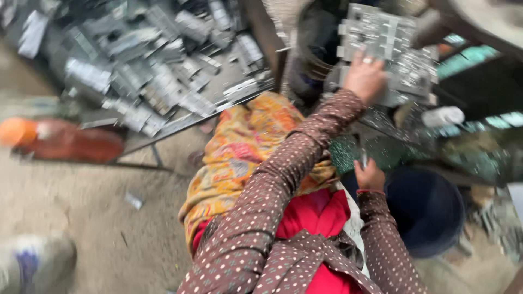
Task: The person sits on the floor and repeatedly picks up metal hinge pieces from a nearby bin. They place each piece into a manual punching machine, operate the lever to punch holes, and then return the processed piece to the bin.
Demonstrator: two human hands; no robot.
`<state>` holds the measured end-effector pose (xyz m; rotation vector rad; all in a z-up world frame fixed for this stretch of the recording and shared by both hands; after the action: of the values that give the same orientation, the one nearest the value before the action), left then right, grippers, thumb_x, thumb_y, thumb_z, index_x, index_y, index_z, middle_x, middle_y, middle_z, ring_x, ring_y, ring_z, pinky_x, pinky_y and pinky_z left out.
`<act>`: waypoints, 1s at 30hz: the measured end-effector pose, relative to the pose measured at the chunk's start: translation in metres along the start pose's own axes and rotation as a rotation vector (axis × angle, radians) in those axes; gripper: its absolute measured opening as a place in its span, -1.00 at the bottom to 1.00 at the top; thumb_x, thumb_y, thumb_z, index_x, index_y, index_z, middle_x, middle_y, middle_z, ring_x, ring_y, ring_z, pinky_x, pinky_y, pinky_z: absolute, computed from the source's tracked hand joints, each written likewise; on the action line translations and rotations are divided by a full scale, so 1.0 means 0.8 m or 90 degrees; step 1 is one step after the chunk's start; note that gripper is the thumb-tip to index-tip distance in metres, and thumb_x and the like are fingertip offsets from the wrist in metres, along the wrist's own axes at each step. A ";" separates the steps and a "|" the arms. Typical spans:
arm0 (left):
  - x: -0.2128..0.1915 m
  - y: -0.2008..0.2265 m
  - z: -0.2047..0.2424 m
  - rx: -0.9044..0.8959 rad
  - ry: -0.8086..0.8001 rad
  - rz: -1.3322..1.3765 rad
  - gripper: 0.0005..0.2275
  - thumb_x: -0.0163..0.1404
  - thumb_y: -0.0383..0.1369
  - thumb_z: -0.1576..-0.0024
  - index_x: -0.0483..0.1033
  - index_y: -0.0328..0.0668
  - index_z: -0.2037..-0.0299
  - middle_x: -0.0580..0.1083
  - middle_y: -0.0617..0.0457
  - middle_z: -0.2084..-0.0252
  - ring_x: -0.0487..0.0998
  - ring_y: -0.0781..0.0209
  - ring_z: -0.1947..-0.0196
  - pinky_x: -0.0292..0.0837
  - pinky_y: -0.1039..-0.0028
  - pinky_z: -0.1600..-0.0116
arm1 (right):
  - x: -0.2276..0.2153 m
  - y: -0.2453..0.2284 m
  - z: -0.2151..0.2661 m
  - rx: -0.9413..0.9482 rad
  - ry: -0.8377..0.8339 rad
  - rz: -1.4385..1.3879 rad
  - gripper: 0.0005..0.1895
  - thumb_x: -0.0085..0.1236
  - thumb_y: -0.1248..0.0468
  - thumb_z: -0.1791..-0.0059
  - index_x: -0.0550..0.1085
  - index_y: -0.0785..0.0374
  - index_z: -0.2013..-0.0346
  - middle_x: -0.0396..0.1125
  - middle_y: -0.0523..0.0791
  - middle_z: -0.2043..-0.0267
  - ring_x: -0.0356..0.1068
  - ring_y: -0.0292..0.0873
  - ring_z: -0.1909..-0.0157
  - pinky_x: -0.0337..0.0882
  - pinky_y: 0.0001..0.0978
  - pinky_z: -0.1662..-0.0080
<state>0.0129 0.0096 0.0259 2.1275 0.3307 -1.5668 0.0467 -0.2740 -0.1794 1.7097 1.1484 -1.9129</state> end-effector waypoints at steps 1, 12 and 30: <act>-0.007 0.000 0.005 0.013 0.010 0.052 -0.90 0.05 -0.33 -0.08 0.65 0.01 0.32 0.50 0.06 -0.03 0.44 0.11 -0.20 -0.21 -0.13 -0.49 | 0.002 0.006 0.001 0.028 -0.019 0.013 -0.52 0.16 -0.11 -0.05 0.50 0.29 0.15 0.46 0.19 0.33 0.47 0.35 0.24 0.42 0.18 0.18; -0.007 -0.298 0.254 -0.432 0.302 -0.085 -0.69 0.03 -0.12 -0.16 0.48 -0.21 0.10 0.48 -0.12 0.11 0.53 -0.02 0.16 0.49 0.15 0.08 | -0.105 -0.027 -0.014 0.154 -0.209 0.007 -0.49 0.25 -0.11 -0.04 0.54 0.35 0.18 0.41 0.07 0.49 0.46 0.04 0.49 0.44 -0.07 0.28; 0.088 -0.456 0.368 -0.833 0.278 -0.067 -0.51 0.00 -0.45 -0.17 0.19 -0.27 -0.32 0.46 -0.15 0.01 0.45 -0.18 -0.08 0.36 0.00 -0.11 | -0.140 -0.069 -0.020 0.193 -0.247 -0.003 -0.63 0.23 0.01 -0.04 0.57 0.29 0.18 0.39 -0.03 0.56 0.38 -0.12 0.58 0.38 -0.22 0.40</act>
<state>-0.3763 0.1679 -0.1931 1.3089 1.2128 -0.5159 0.0439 -0.2578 -0.0544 1.3740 0.7477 -2.3818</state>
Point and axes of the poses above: each hand's wrist, its own z-axis away from the middle knuckle, its own x-axis out of the palm, y = z × x, the point moved 4 cm from there along -z, towards the middle knuckle
